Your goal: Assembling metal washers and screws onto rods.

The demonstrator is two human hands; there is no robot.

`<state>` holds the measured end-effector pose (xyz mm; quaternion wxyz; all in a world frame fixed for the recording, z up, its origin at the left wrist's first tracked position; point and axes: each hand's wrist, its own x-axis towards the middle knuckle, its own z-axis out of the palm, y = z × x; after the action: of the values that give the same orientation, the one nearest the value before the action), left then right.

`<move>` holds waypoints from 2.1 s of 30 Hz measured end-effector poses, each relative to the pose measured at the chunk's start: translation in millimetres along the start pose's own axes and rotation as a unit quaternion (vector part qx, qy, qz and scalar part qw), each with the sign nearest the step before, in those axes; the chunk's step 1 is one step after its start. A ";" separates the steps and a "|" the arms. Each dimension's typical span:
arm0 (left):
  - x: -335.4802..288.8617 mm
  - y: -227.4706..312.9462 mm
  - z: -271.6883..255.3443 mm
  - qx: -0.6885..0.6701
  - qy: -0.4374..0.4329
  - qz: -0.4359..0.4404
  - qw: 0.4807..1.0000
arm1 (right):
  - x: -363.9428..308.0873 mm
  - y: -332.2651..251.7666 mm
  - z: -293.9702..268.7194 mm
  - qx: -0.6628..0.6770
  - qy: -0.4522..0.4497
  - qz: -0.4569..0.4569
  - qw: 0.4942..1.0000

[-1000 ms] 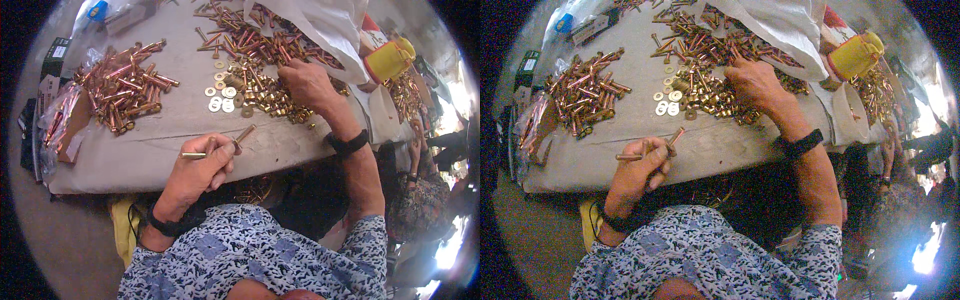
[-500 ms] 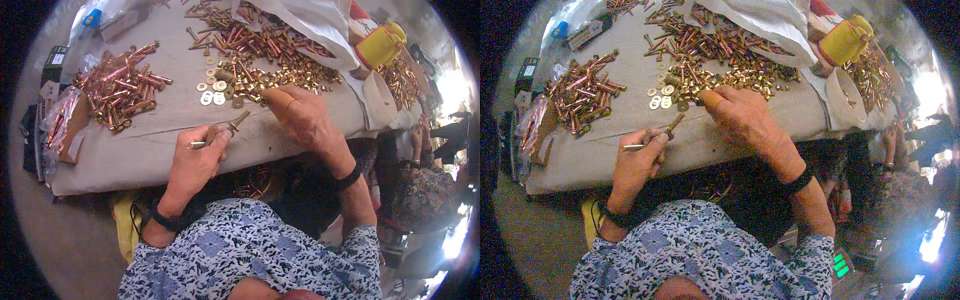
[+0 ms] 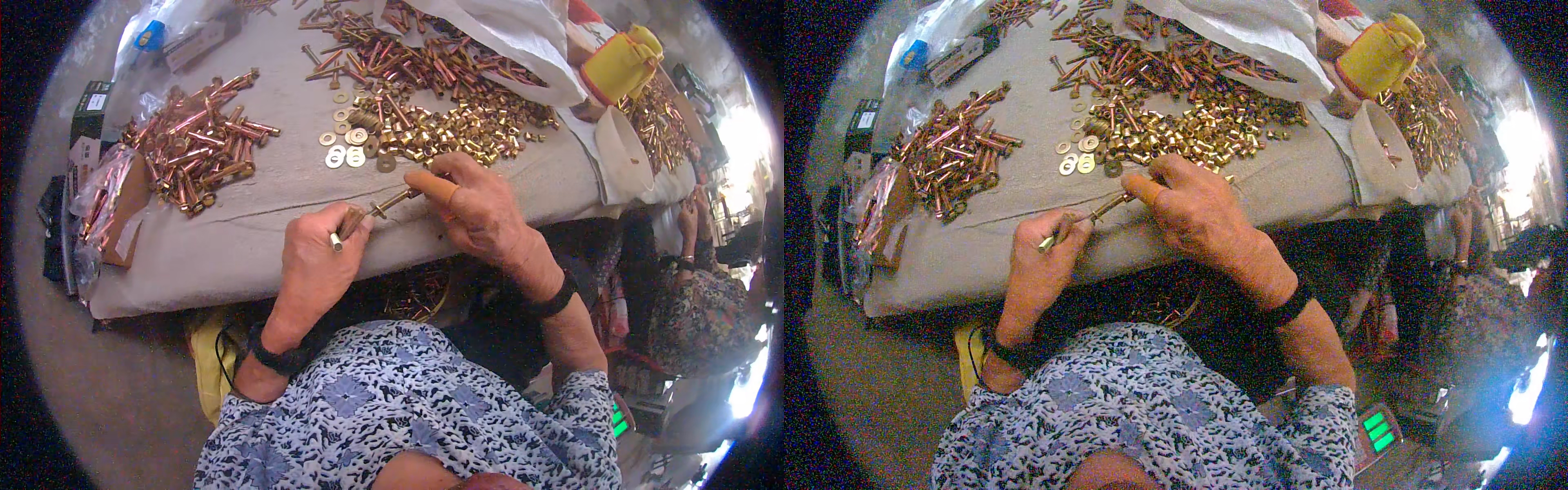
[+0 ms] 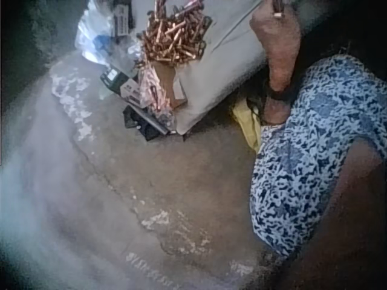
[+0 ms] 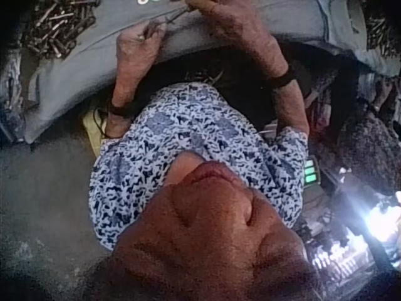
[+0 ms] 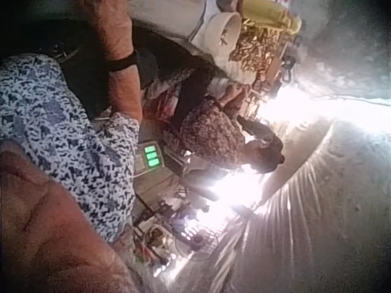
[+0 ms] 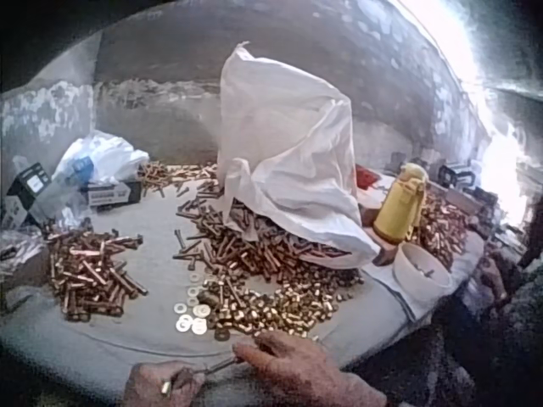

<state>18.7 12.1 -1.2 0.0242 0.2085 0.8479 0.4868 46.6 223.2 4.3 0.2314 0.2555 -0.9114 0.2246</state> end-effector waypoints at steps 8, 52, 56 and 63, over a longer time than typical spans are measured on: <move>1.4 -1.1 -7.2 0.105 -0.035 0.089 0.990 | -4.6 0.1 7.9 0.099 0.051 0.042 0.993; -0.2 -1.2 -0.5 -0.042 -0.075 -0.017 0.996 | -8.9 -28.4 14.9 0.453 0.227 0.361 0.783; 2.9 1.3 -1.3 -0.056 -0.084 -0.042 0.994 | -5.1 -27.0 13.6 0.414 0.223 0.331 0.818; 8.9 -4.0 -9.2 -0.107 -0.094 -0.003 0.990 | 3.4 -28.7 10.8 0.396 0.212 0.321 0.834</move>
<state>7.0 6.2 1.7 0.1269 0.2473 0.7857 0.5526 57.1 194.2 6.0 0.2128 -0.0358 -0.7041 0.6765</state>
